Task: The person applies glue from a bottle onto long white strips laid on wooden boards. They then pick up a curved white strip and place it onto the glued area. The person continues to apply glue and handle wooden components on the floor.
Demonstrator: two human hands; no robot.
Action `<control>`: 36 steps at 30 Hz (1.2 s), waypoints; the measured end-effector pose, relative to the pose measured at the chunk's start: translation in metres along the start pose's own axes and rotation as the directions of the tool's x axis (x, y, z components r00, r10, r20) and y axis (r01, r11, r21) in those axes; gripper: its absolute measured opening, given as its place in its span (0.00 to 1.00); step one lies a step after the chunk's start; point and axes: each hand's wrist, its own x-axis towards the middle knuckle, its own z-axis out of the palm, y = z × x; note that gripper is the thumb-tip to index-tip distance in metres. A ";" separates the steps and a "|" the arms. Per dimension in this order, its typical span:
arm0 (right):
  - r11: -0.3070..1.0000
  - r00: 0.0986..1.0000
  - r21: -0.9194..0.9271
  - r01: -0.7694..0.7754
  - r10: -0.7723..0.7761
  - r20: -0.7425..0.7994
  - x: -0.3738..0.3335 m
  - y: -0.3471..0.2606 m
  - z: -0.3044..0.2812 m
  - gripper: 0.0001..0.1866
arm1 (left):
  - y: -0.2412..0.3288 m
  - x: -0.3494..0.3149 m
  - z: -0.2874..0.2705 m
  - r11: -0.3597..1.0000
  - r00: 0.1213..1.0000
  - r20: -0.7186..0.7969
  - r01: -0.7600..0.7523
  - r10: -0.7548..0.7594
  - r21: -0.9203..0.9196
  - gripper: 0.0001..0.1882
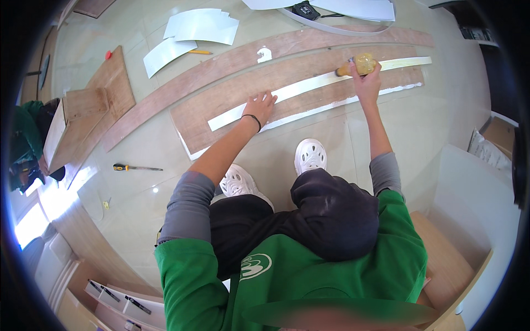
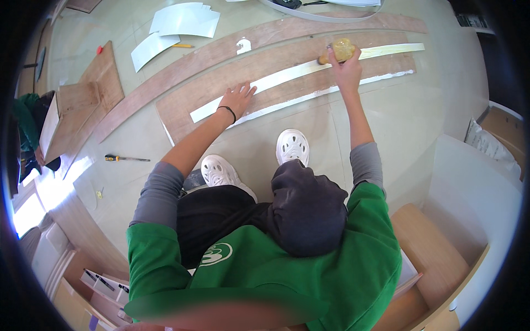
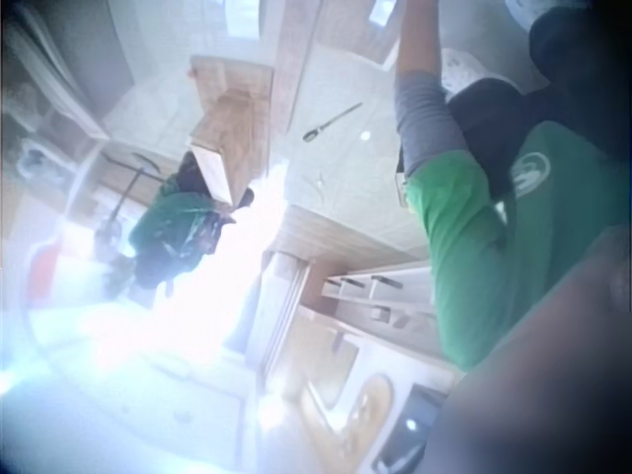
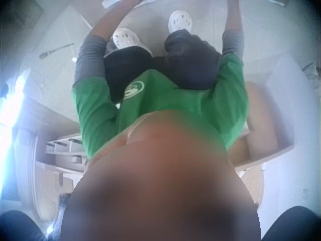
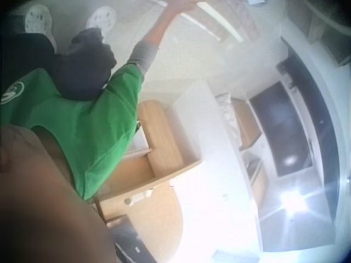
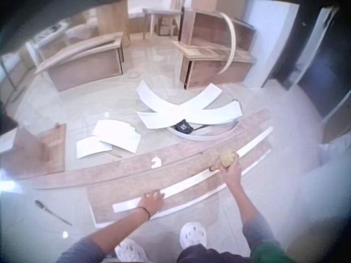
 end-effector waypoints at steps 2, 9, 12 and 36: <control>0.999 0.998 0.046 -0.003 0.000 0.067 -0.010 -0.012 0.007 0.36 | -0.001 0.001 0.005 1.000 1.000 -0.003 0.001 -0.001 0.014 0.41; 1.000 0.999 0.002 -0.001 0.001 -0.035 0.005 0.001 0.000 0.35 | 0.003 0.003 0.004 0.998 1.000 -0.002 0.021 -0.021 0.058 0.41; 0.999 0.999 -0.007 -0.031 0.031 -0.034 0.010 0.007 -0.006 0.36 | 0.002 0.002 0.002 1.000 1.000 0.000 0.015 -0.015 0.007 0.39; 0.993 0.989 -0.023 -0.113 0.110 -0.096 -0.024 0.011 -0.008 0.35 | 0.006 -0.003 0.010 0.999 0.999 -0.031 0.028 -0.027 0.033 0.35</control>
